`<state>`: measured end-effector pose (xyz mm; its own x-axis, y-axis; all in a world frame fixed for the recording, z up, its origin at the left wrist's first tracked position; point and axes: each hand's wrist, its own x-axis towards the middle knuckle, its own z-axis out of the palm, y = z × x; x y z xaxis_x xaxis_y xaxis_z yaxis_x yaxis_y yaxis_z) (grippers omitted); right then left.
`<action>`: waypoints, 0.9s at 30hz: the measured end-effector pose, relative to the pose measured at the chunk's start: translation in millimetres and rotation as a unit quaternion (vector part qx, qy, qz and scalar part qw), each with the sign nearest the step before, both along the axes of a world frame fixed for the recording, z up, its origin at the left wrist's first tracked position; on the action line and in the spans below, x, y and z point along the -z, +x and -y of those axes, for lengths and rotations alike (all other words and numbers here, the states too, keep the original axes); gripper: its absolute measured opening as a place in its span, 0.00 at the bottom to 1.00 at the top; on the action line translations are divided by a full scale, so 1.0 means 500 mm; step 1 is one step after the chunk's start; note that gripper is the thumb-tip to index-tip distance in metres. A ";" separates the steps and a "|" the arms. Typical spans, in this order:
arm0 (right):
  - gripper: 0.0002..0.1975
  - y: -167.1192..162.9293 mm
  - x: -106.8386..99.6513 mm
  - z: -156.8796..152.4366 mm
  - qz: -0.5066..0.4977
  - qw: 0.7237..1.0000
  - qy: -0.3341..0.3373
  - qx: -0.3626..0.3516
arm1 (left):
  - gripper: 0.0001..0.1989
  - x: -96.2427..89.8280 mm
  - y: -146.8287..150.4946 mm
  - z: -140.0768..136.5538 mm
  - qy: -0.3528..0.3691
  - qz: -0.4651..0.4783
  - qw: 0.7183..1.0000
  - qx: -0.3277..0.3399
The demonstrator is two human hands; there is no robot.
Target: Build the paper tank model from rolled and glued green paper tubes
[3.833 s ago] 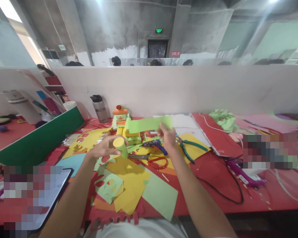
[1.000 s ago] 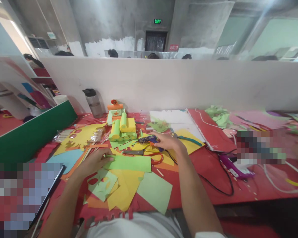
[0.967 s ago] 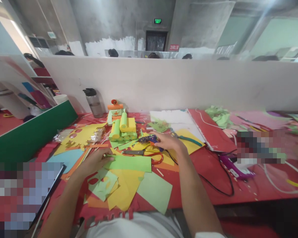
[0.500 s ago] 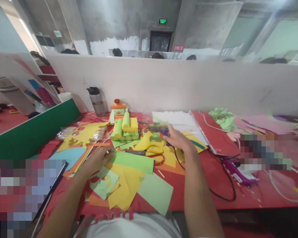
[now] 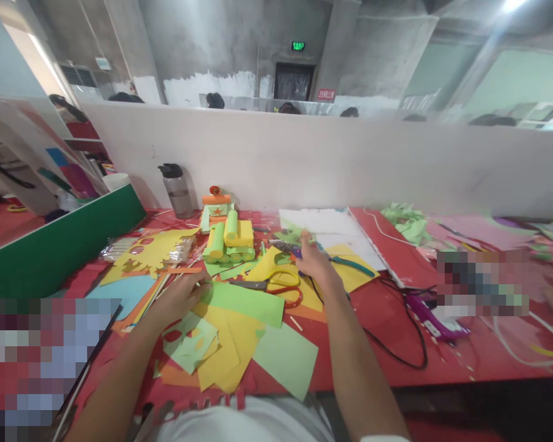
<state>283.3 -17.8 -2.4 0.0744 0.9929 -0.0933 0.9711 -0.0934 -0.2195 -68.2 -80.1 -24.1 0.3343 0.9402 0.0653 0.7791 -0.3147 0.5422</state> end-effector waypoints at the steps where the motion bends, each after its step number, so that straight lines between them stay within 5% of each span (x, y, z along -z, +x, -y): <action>1: 0.37 -0.001 -0.001 0.001 -0.001 1.000 -0.001 0.007 | 0.09 0.001 0.000 0.000 0.000 -0.002 1.000 0.000; 11: 0.32 -0.013 0.008 -0.002 -0.002 0.999 -0.026 0.021 | 0.08 0.004 -0.001 -0.001 0.008 -0.003 1.000 0.000; 18: 0.19 -0.068 -0.022 -0.001 0.023 0.984 0.169 -0.051 | 0.08 0.004 -0.002 0.004 -0.001 -0.002 1.000 -0.014; 21: 0.17 -0.121 -0.021 -0.012 0.065 0.976 0.150 -0.141 | 0.08 0.003 -0.001 0.005 0.004 -0.004 1.000 -0.011; 27: 0.14 -0.169 0.013 -0.023 0.084 0.978 0.101 -0.165 | 0.08 0.004 -0.002 0.003 0.000 -0.012 1.000 -0.005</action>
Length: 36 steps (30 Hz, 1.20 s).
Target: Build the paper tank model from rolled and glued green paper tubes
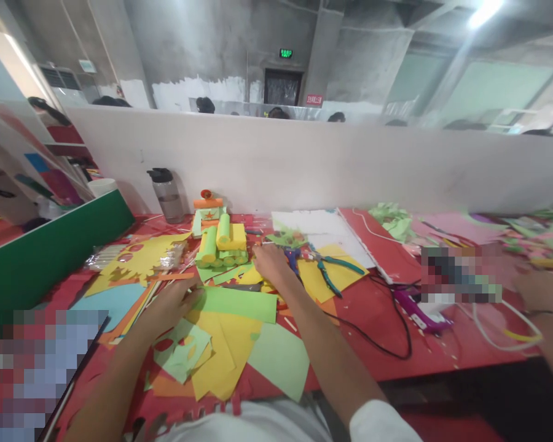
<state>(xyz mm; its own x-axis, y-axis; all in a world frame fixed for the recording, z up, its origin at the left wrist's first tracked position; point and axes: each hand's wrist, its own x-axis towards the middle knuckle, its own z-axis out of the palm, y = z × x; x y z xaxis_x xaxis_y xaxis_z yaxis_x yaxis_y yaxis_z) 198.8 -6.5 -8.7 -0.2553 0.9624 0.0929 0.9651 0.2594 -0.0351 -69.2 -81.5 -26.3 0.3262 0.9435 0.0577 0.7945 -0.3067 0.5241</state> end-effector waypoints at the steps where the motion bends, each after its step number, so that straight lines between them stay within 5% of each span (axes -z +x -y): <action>1: 0.15 0.000 0.003 0.000 0.001 1.000 -0.001 0.001 | 0.08 0.000 0.000 0.000 -0.002 -0.003 1.000 -0.002; 18: 0.17 -0.004 0.012 -0.009 -0.112 0.992 0.039 0.048 | 0.09 -0.006 0.004 -0.001 -0.007 -0.003 1.000 0.001; 20: 0.19 0.006 0.003 -0.007 -0.218 0.972 0.082 0.037 | 0.09 -0.005 0.003 -0.001 0.003 0.002 1.000 0.003; 23: 0.19 0.023 -0.013 -0.002 -0.402 0.900 0.167 0.002 | 0.09 0.000 -0.002 -0.002 0.006 0.010 1.000 -0.003; 26: 0.14 0.036 -0.030 0.006 -0.459 0.865 0.200 -0.029 | 0.10 0.004 -0.008 -0.004 -0.007 0.014 1.000 -0.008; 28: 0.10 0.037 -0.039 0.016 -0.437 0.883 0.154 -0.066 | 0.11 0.005 -0.011 -0.003 -0.003 0.017 1.000 0.003; 32: 0.12 0.013 -0.043 0.044 -0.278 0.940 -0.070 -0.182 | 0.10 0.004 -0.010 0.000 0.001 0.016 1.000 0.024; 36: 0.16 -0.026 -0.029 0.066 -0.113 0.961 -0.131 -0.216 | 0.08 0.004 -0.006 -0.001 -0.022 0.002 0.999 0.029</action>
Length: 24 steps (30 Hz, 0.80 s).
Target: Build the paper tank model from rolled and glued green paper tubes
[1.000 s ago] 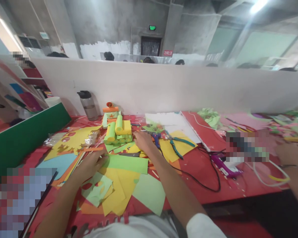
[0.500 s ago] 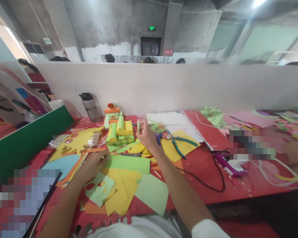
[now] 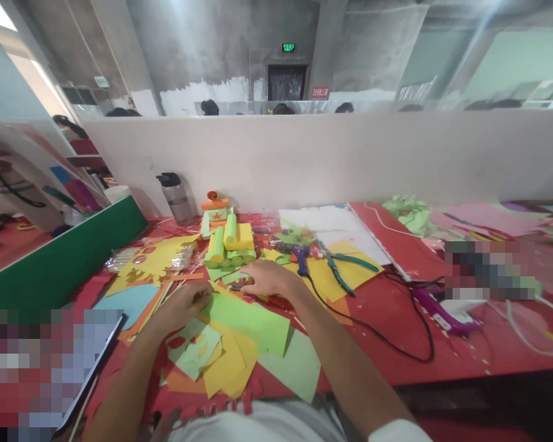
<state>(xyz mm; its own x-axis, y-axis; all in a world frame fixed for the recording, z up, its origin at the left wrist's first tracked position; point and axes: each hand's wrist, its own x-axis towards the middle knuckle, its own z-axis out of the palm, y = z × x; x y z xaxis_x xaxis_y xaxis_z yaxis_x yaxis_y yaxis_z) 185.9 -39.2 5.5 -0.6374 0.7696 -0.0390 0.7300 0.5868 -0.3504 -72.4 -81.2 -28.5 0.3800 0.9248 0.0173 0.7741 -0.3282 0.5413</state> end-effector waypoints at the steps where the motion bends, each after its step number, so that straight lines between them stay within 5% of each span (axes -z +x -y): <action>1: 0.18 -0.007 0.004 0.003 0.023 1.000 0.002 0.004 | 0.07 0.001 0.001 -0.001 -0.004 -0.002 1.000 -0.002; 13: 0.08 0.022 -0.033 0.013 0.132 0.989 0.042 0.046 | 0.07 0.020 -0.002 -0.012 -0.011 0.012 1.000 -0.021; 24: 0.04 0.040 -0.053 0.014 0.199 0.975 -0.002 0.101 | 0.08 0.012 -0.004 -0.007 -0.017 0.043 0.999 -0.028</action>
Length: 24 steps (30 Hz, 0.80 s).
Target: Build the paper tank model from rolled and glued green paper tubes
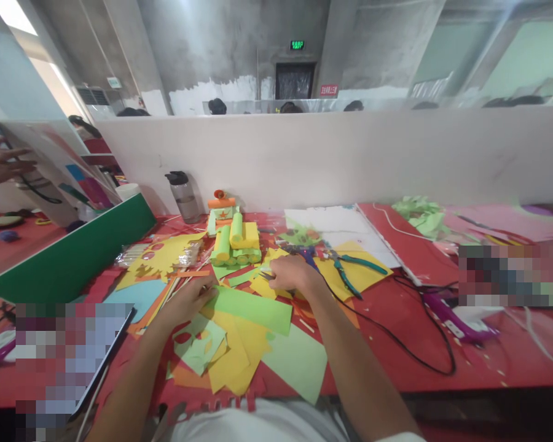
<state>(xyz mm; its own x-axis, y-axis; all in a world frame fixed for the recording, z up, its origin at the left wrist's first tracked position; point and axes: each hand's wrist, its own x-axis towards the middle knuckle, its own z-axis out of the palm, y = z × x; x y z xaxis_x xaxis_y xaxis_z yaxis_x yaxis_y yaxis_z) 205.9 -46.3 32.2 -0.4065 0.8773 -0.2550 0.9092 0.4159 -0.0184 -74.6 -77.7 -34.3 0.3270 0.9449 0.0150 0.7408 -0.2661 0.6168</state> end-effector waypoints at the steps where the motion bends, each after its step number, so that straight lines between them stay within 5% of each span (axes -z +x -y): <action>1: 0.04 -0.001 -0.001 0.001 0.000 1.000 0.001 -0.001 | 0.08 0.000 0.000 0.000 0.001 0.001 1.000 0.000; 14: 0.10 0.037 -0.007 -0.002 -0.044 0.998 0.017 0.048 | 0.10 0.002 -0.001 -0.007 0.006 0.071 0.997 -0.012; 19: 0.17 0.031 -0.010 -0.008 -0.227 0.972 -0.046 -0.036 | 0.11 0.007 -0.004 -0.019 0.004 0.116 0.993 -0.037; 24: 0.12 0.024 0.014 -0.020 -0.195 0.978 -0.051 -0.046 | 0.09 0.002 0.006 -0.016 -0.002 0.110 0.992 -0.067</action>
<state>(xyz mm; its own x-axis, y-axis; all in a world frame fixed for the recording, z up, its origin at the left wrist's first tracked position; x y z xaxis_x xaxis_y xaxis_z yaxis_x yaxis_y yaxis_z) 218.1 -36.2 25.1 -0.5657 0.8109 -0.1498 0.7841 0.4726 -0.4023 -71.6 -69.9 -35.5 0.1874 0.9800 0.0672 0.6167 -0.1707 0.7685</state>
